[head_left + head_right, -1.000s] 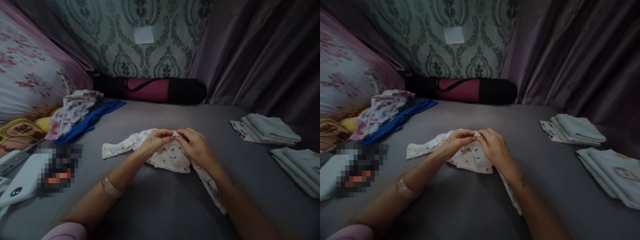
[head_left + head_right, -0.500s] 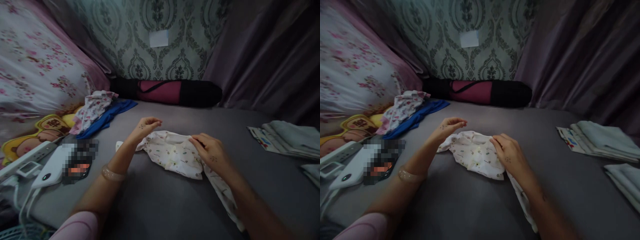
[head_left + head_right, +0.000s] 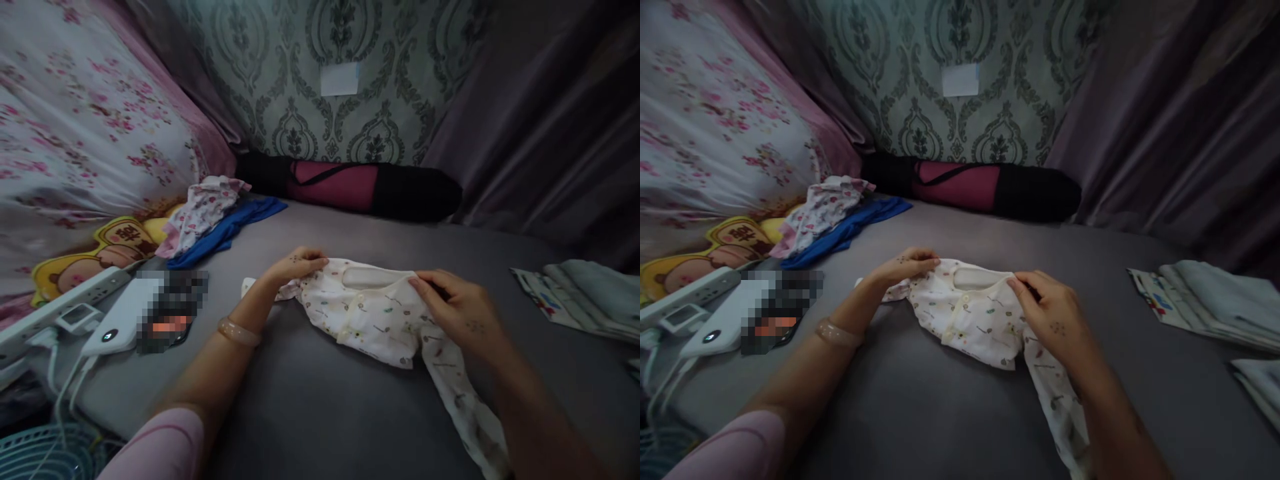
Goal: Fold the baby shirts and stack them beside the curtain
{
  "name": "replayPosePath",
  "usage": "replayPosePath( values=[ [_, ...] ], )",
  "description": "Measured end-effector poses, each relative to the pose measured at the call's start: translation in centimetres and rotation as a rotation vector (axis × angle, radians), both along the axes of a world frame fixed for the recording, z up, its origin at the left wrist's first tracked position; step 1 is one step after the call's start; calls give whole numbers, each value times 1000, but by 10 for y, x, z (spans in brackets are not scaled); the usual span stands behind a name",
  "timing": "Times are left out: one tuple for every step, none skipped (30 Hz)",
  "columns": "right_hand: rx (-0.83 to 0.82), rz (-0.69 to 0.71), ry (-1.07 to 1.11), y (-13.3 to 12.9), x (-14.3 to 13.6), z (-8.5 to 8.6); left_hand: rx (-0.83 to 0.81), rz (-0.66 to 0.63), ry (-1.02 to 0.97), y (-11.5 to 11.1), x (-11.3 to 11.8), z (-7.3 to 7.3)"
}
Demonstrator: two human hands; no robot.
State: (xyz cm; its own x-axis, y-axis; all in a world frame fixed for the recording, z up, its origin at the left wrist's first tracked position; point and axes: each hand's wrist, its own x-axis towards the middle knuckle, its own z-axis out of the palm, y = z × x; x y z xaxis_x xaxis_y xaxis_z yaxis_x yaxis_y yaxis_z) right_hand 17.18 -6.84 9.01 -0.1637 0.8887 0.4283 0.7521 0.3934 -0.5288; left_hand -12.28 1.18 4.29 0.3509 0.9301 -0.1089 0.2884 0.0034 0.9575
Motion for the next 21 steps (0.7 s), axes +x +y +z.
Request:
replayPosePath(
  values=[
    [-6,-1,1,1,1,-1,5,10,-32,-1,0,2],
    [-13,1,0,3,2,-3,17,17,-62,-2,1,5],
    [-22,4,-1,4,3,-4,29,16,-89,-4,2,7],
    [-31,7,-3,4,3,-6,38,3,-115,-5,2,9],
    [-40,9,-3,5,3,-6,41,-20,-142,-6,3,11],
    [-51,10,-4,5,2,-7,36,-51,-168,-6,4,12],
    [-60,9,-4,5,1,-7,27,-81,-191,-7,4,12],
    [-65,8,-4,4,1,-6,20,-105,-204,-7,5,12],
    [-64,8,-3,4,0,-6,18,-120,-206,-7,5,12],
    [-60,8,-1,3,0,-5,18,-123,-199,-7,6,12],
    [-52,7,2,2,0,-4,18,-118,-187,-7,6,12],
    [-42,7,4,2,0,-3,19,-107,-177,-6,7,12],
    [-32,8,6,1,0,-2,18,-92,-170,-6,7,13],
    [-26,9,7,0,0,-1,14,-74,-166,-6,8,13],
    [-23,9,8,0,1,0,11,-54,-165,-6,9,13],
    [-21,8,7,-1,1,0,8,-35,-167,-6,9,13],
    [-19,7,7,-1,2,1,7,-18,-169,-6,9,14],
    [-16,4,8,-1,2,2,5,-5,-173,-6,10,14],
    [-15,1,8,-1,2,2,4,4,-174,-6,10,13],
    [-14,1,9,-1,3,2,4,7,-173,-6,10,13],
    [-15,2,8,-1,3,2,8,6,-168,-6,10,13]
  ],
)
